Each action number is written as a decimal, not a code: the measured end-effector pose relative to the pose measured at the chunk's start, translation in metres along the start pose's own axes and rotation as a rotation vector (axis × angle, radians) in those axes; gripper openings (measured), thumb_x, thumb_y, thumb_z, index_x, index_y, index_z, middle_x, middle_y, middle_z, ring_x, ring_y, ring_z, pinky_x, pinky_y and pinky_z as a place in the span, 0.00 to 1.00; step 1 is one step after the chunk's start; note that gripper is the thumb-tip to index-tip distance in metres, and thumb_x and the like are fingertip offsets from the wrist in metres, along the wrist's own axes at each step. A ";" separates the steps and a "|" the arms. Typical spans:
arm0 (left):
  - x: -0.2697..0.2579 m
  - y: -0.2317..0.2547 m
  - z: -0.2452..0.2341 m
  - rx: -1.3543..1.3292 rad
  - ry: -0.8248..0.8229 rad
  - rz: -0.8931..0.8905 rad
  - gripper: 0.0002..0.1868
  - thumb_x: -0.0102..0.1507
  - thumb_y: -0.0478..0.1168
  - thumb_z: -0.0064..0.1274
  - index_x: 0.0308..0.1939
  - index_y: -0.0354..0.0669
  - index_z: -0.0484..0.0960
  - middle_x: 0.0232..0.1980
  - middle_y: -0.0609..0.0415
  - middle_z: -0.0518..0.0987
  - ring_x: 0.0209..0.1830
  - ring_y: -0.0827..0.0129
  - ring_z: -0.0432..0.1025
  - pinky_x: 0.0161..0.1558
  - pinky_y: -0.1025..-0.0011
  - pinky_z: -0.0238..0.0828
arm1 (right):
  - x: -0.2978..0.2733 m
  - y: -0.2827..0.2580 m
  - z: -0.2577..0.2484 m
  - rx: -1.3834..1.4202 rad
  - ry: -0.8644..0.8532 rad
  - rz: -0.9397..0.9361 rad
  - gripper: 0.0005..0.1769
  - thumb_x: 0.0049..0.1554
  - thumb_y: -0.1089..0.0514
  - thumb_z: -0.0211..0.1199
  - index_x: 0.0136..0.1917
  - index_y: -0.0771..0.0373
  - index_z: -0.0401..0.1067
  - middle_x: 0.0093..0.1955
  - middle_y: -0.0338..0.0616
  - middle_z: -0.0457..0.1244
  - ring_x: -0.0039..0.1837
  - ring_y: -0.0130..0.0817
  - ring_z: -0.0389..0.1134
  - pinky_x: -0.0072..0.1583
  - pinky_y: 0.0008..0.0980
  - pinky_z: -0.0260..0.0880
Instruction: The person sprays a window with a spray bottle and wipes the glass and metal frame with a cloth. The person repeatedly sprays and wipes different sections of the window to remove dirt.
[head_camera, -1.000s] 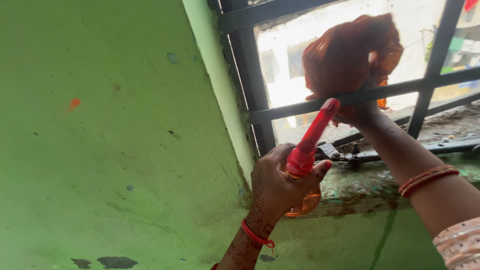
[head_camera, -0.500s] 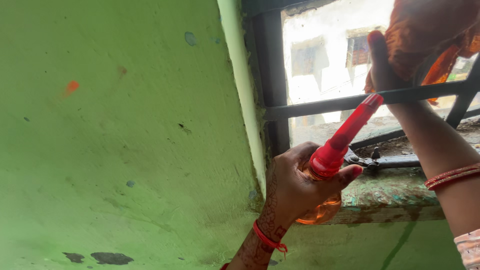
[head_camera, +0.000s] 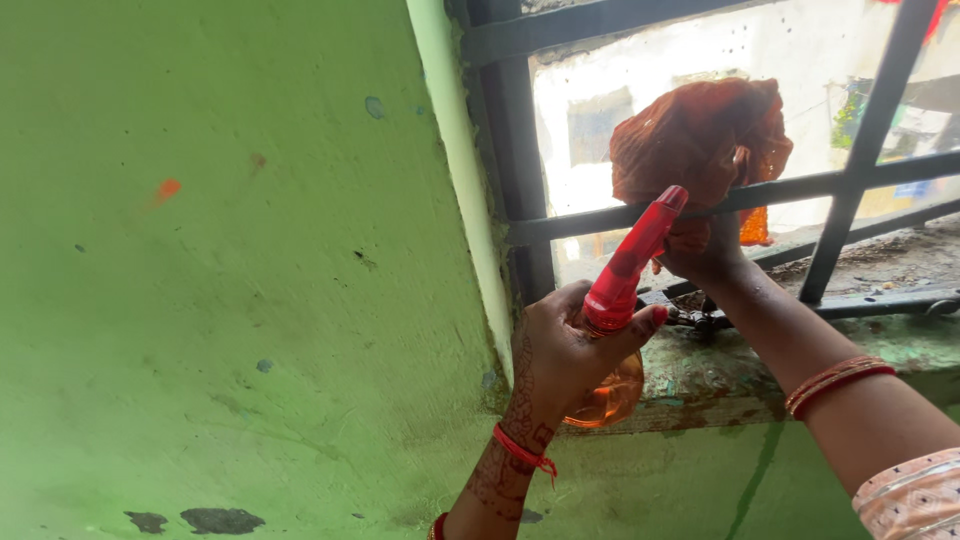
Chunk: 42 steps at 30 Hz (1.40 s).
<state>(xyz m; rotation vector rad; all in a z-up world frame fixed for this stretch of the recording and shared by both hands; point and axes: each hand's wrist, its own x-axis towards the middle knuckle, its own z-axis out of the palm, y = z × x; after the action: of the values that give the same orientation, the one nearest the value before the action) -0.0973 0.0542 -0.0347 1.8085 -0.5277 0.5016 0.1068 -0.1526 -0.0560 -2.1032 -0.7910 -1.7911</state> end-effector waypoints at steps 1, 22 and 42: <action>0.000 0.001 0.000 -0.009 0.008 0.019 0.29 0.55 0.61 0.67 0.44 0.39 0.86 0.31 0.58 0.84 0.32 0.81 0.76 0.38 0.75 0.76 | -0.001 -0.001 -0.002 -0.009 0.011 -0.009 0.18 0.62 0.46 0.60 0.57 0.60 0.73 0.57 0.43 0.67 0.64 0.43 0.66 0.68 0.58 0.58; -0.004 -0.004 -0.004 0.015 0.019 0.033 0.30 0.55 0.63 0.65 0.41 0.39 0.86 0.29 0.57 0.83 0.29 0.81 0.75 0.36 0.72 0.76 | -0.023 0.030 0.030 0.273 0.198 1.058 0.33 0.74 0.32 0.47 0.42 0.62 0.61 0.38 0.40 0.59 0.40 0.29 0.61 0.48 0.33 0.67; 0.003 -0.018 0.006 -0.133 0.049 0.160 0.32 0.57 0.61 0.65 0.48 0.36 0.85 0.39 0.52 0.87 0.39 0.74 0.82 0.48 0.70 0.80 | -0.015 -0.106 -0.119 1.055 -0.058 1.039 0.17 0.65 0.61 0.54 0.65 0.69 0.67 0.62 0.46 0.67 0.58 0.28 0.71 0.57 0.27 0.75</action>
<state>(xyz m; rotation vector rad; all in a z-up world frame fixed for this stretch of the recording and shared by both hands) -0.0838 0.0528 -0.0487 1.6306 -0.6602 0.6048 -0.0518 -0.1331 -0.0616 -1.3562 -0.3485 -0.5326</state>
